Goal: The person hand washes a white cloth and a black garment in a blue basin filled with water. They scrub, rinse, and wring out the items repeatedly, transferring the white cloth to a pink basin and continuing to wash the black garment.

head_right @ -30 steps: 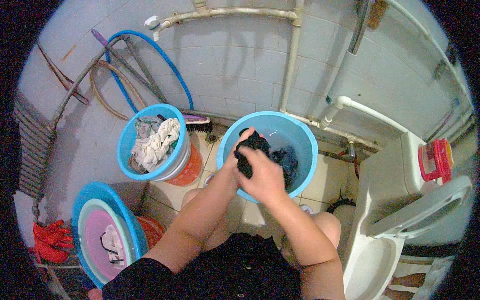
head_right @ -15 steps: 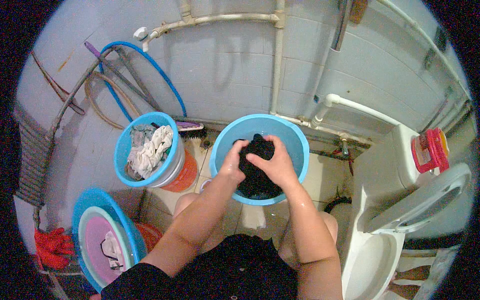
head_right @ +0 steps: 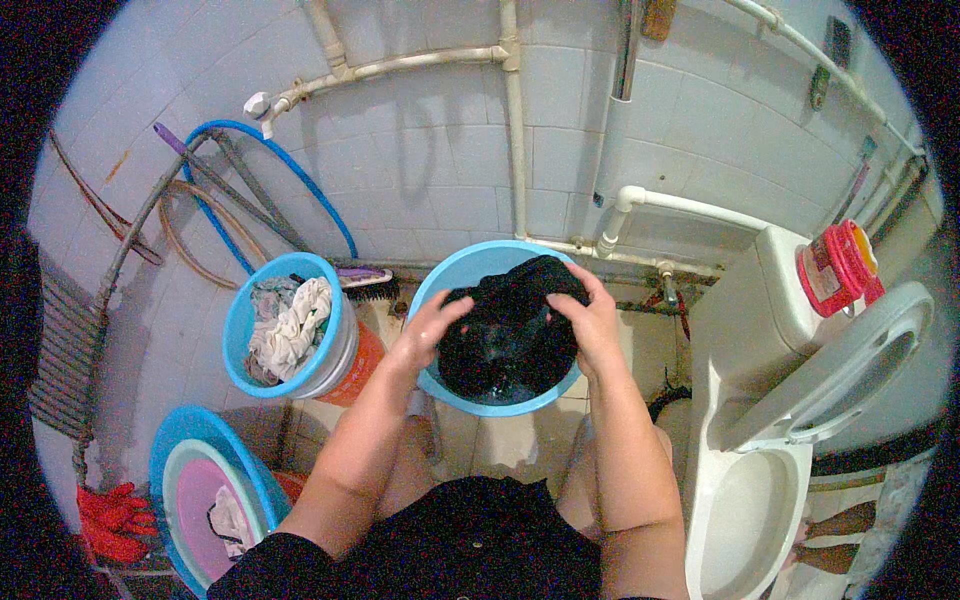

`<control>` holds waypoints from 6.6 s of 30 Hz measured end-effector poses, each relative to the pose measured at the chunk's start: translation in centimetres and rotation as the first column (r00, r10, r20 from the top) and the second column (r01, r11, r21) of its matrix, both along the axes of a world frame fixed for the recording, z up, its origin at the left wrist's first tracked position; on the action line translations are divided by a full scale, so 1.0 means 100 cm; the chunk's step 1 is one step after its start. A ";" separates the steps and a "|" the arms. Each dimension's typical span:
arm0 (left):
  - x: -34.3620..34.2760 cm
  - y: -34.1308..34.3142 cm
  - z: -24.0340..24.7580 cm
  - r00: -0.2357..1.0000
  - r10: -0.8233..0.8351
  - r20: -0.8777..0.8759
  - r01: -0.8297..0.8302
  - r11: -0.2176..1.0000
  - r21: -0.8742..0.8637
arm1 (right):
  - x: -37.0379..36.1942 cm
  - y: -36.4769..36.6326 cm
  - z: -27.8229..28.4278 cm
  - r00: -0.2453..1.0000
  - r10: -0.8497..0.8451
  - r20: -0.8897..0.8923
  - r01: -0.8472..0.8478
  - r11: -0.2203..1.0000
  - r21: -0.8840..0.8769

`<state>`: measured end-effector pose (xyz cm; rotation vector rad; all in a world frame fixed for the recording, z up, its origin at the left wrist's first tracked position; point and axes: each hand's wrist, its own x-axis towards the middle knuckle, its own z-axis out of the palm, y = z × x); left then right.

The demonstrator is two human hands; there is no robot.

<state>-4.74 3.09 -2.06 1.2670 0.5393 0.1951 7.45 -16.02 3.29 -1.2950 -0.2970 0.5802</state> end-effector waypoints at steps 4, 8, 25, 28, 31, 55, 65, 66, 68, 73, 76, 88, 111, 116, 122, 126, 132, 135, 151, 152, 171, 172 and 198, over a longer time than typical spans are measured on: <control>0.001 -0.002 -0.019 0.911 -0.391 0.132 0.355 0.905 0.234 | -0.004 0.001 0.009 0.994 0.110 0.001 -0.109 0.982 0.155; 0.004 -0.019 -0.002 0.821 -0.507 0.261 0.348 0.808 0.474 | -0.016 0.000 0.015 0.952 0.285 0.109 -0.295 0.952 0.085; -0.006 0.000 0.012 0.856 0.062 0.513 0.260 0.806 -0.531 | 0.000 0.003 0.001 0.862 0.038 0.505 0.020 0.994 -0.109; 0.002 0.005 0.007 0.880 0.219 0.421 0.114 0.763 -0.636 | -0.039 0.023 0.002 0.412 0.181 0.893 0.055 0.973 -0.223; 0.014 0.002 -0.004 0.899 0.240 0.367 0.130 0.653 -0.746 | -0.084 0.031 0.007 0.200 0.352 0.914 0.037 0.930 -0.366; 0.006 -0.016 0.005 0.892 0.351 0.285 0.002 0.628 -0.778 | 0.016 0.020 -0.070 0.857 0.497 0.133 -0.436 0.839 -0.324; -0.012 0.019 0.032 0.787 0.396 0.474 0.079 0.697 -0.713 | -0.022 0.018 -0.057 0.847 0.522 -0.101 -0.507 0.736 -0.449; -0.015 0.024 0.033 0.787 0.414 0.458 0.040 0.706 -0.707 | -0.016 0.015 -0.055 0.924 0.371 -0.096 -0.383 0.879 -0.286; -0.016 0.025 0.038 0.836 0.441 0.326 -0.119 0.727 -0.677 | 0.011 0.007 -0.049 0.985 0.165 -0.056 -0.168 0.984 -0.051; -0.004 -0.009 -0.008 0.967 -0.007 0.256 0.149 0.827 -0.543 | 0.011 0.002 0.003 0.996 -0.017 -0.083 0.046 0.932 0.359; 0.007 -0.032 -0.017 0.965 0.009 0.262 0.182 0.697 -0.693 | -0.005 0.005 0.007 0.981 0.080 0.179 -0.118 0.970 0.213; 0.022 -0.056 -0.018 0.918 0.251 0.306 0.044 0.704 -0.709 | -0.062 0.043 -0.006 0.650 0.157 0.744 0.230 0.892 -0.389; 0.029 -0.079 -0.031 0.953 0.267 0.146 -0.133 0.798 -0.588 | -0.035 0.045 -0.034 0.937 0.319 -0.145 -0.163 0.763 0.626; 0.021 -0.090 0.001 0.983 0.134 0.126 -0.072 0.910 -0.408 | -0.014 0.054 -0.018 0.931 0.221 -0.289 0.065 0.681 0.729; 0.022 -0.087 0.004 0.971 -0.024 0.239 -0.086 0.895 0.437 | 0.011 0.042 -0.019 0.865 0.204 -0.459 0.265 0.591 0.762; 0.019 -0.078 0.007 0.983 0.019 0.184 -0.146 0.688 0.711 | 0.005 0.043 -0.016 0.842 0.226 -0.489 0.291 0.573 0.766; 0.008 -0.091 0.022 0.995 0.006 0.096 -0.083 0.549 0.832 | 0.008 0.044 -0.019 0.827 0.165 -0.538 0.350 0.597 0.721; 0.012 -0.082 0.011 0.989 0.051 0.139 -0.147 0.470 0.871 | 0.001 0.047 -0.020 0.837 0.170 -0.521 0.328 0.605 0.725; 0.013 -0.083 0.014 0.999 0.044 0.005 -0.030 0.587 0.809 | -0.006 0.048 -0.026 0.857 0.128 -0.499 0.323 0.623 0.713; 0.016 -0.079 0.009 0.997 0.065 0.029 -0.061 0.559 0.827 | -0.011 0.049 -0.025 0.866 0.126 -0.483 0.299 0.644 0.704; 0.008 -0.084 0.017 0.994 0.007 -0.109 0.084 0.591 0.802 | 0.002 0.050 -0.033 0.925 0.073 -0.374 0.236 0.661 0.713; 0.010 -0.081 0.013 0.996 0.030 -0.084 0.054 0.553 0.831 | -0.003 0.051 -0.032 0.925 0.099 -0.366 0.211 0.667 0.714; 0.008 -0.072 0.006 0.999 0.034 -0.037 0.016 0.467 0.884 | -0.014 0.052 -0.029 0.901 0.080 -0.426 0.261 0.684 0.682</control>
